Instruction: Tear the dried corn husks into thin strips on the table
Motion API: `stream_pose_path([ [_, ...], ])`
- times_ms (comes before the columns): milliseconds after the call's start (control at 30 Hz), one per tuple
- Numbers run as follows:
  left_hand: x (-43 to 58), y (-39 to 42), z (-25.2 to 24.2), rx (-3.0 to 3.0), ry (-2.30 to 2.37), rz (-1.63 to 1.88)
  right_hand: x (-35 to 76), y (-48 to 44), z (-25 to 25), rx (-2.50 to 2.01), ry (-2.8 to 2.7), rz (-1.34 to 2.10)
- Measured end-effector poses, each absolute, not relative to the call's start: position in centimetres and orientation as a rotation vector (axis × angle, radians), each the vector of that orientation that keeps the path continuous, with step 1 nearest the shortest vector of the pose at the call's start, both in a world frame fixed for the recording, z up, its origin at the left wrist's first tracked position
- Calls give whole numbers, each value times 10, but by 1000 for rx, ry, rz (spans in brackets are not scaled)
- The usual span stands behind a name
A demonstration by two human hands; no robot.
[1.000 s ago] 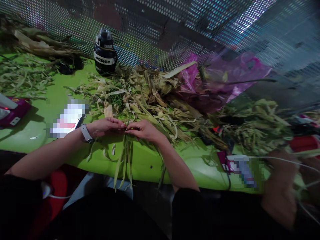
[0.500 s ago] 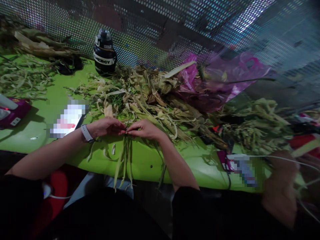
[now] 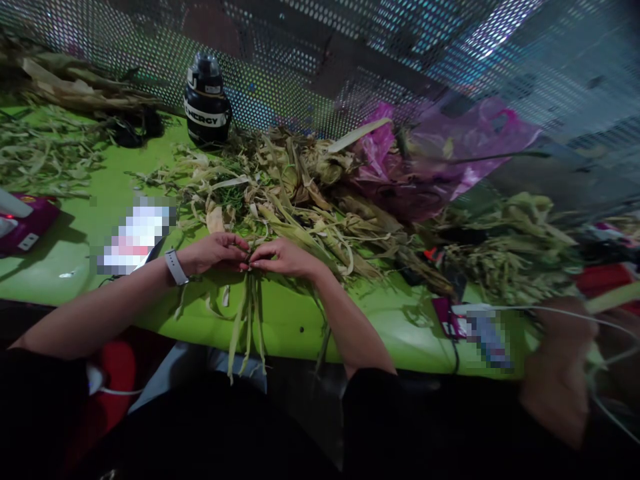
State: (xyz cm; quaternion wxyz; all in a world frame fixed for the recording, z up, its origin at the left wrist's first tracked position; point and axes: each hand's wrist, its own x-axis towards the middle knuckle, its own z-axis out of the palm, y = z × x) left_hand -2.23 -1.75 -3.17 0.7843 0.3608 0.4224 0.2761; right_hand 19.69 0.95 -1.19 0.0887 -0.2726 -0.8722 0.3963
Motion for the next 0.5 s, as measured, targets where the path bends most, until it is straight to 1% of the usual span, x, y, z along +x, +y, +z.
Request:
stream_pose_path([
  [300,-21,-18,-38,865,896,601,196,8,-12,-787,-2599,1187],
  [500,-20,-17,-36,1130,974,678,197,5,-6,-853,-2531,1210],
])
